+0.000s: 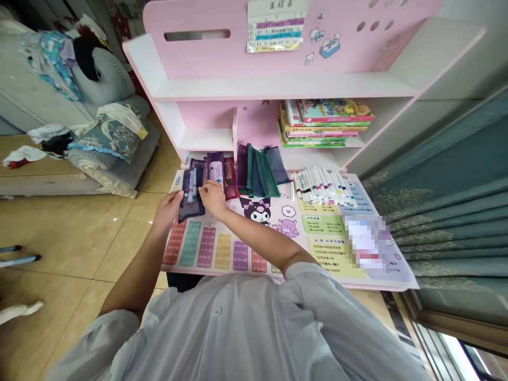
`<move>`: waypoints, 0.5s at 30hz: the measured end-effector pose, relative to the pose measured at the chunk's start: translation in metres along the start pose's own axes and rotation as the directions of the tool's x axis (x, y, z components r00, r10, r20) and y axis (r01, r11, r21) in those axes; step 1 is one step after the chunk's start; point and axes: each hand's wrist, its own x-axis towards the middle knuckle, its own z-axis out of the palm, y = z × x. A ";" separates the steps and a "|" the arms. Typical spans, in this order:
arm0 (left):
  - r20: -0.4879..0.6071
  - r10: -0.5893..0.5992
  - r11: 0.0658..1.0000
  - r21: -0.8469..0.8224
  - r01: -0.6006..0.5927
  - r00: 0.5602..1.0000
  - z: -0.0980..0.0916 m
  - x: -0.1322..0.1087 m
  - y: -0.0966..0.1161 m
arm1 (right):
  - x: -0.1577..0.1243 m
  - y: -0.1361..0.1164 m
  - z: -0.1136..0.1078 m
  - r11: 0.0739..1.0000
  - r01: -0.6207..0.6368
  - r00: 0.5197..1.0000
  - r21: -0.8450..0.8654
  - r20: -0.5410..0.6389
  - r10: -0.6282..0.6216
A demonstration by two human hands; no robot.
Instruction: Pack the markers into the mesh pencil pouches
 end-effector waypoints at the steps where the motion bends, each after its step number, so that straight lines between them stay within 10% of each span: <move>1: 0.021 -0.029 0.997 0.066 0.027 0.999 -0.002 0.013 -0.003 | 0.009 -0.003 0.004 0.998 -0.008 1.000 -0.060 0.005 0.008; 8: 0.039 -0.110 0.959 0.268 0.096 0.993 0.006 0.083 -0.014 | 0.057 -0.011 0.029 0.915 0.011 0.999 -0.404 0.039 0.005; 15: 0.010 -0.143 0.895 0.427 0.125 0.990 0.017 0.104 -0.017 | 0.083 -0.010 0.041 0.846 0.094 0.991 -0.525 0.132 -0.029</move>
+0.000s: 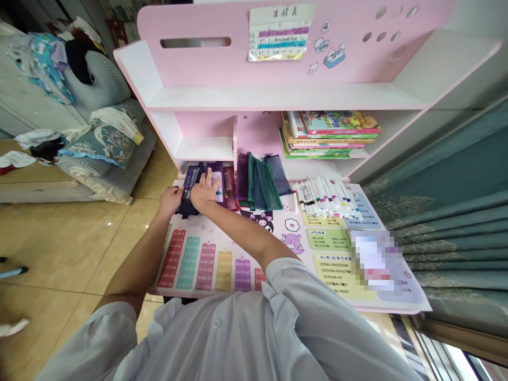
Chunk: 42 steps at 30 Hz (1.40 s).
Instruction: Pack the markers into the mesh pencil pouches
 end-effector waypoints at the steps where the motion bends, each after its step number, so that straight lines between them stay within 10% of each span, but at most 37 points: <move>1: -0.005 -0.004 1.000 0.021 0.005 1.000 0.002 0.000 0.000 | 0.003 0.000 0.001 1.000 0.007 1.000 -0.015 0.012 -0.007; 21: -0.089 -0.130 0.978 0.155 0.143 0.988 0.018 -0.003 0.005 | 0.000 0.011 0.014 0.998 0.033 0.996 -0.056 -0.082 -0.038; 31: -0.131 -0.104 0.985 0.125 0.120 0.986 0.007 -0.019 0.021 | -0.092 0.066 -0.012 0.985 0.147 0.927 0.092 -0.361 -0.105; 37: -0.153 0.222 0.972 0.118 -0.205 0.963 0.027 -0.060 0.078 | -0.165 0.145 0.002 0.988 0.109 0.832 0.108 -0.554 -0.031; 42: 0.004 0.509 0.849 0.162 -0.503 0.861 0.075 -0.104 0.144 | -0.208 0.194 0.009 0.997 0.037 0.756 0.064 -0.654 0.014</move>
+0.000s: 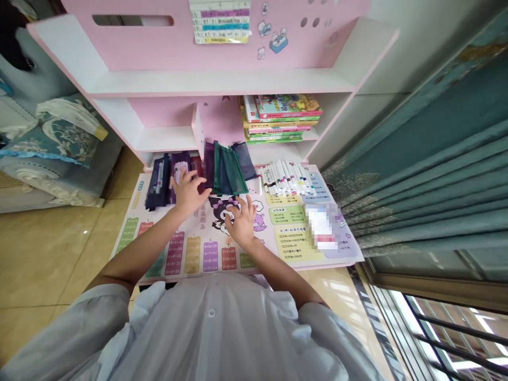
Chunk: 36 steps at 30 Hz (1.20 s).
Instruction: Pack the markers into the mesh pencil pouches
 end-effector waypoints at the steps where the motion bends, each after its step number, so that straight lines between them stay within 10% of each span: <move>1: 0.028 0.035 0.999 0.001 -0.035 0.999 0.008 0.000 0.014 | -0.005 0.007 -0.004 1.000 -0.006 1.000 -0.001 -0.016 0.006; 8: 0.152 0.214 0.973 0.052 -0.224 0.965 0.062 0.006 0.074 | -0.024 0.042 -0.015 0.999 -0.038 0.999 0.028 -0.036 0.039; 19: 0.133 0.273 0.957 0.057 -0.283 0.953 0.097 0.008 0.089 | -0.034 0.056 -0.006 0.972 -0.150 0.988 0.179 -0.016 0.155; 28: 0.037 0.233 0.972 0.011 -0.233 0.972 0.087 0.015 0.084 | -0.032 0.059 -0.006 0.960 -0.202 0.978 0.191 -0.014 0.209; 36: -0.215 0.023 0.988 -0.145 -0.055 0.976 0.028 -0.012 0.073 | -0.032 0.060 -0.007 0.969 -0.157 0.986 0.191 -0.033 0.166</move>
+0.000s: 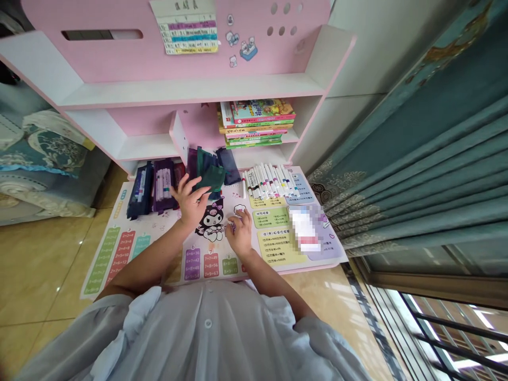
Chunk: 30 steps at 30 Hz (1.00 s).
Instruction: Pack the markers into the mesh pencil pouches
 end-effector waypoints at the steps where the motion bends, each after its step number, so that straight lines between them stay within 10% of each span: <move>1: -0.030 -0.014 1.000 -0.010 0.013 0.999 -0.011 -0.004 -0.002 | 0.001 0.000 -0.001 1.000 0.008 1.000 -0.003 -0.006 -0.008; 10: -0.144 -0.137 0.907 -0.416 0.065 0.980 -0.084 -0.067 -0.034 | 0.020 0.009 -0.024 0.998 -0.052 0.999 -0.027 0.002 0.052; 19: 0.058 -0.405 0.707 -0.612 0.353 0.912 -0.092 -0.107 -0.076 | 0.023 0.008 -0.044 0.988 0.012 0.974 0.153 0.220 -0.046; 30: 0.091 -0.455 0.883 -0.085 0.462 0.886 -0.092 -0.132 -0.114 | 0.000 -0.007 -0.038 0.967 -0.036 0.973 0.252 0.230 -0.024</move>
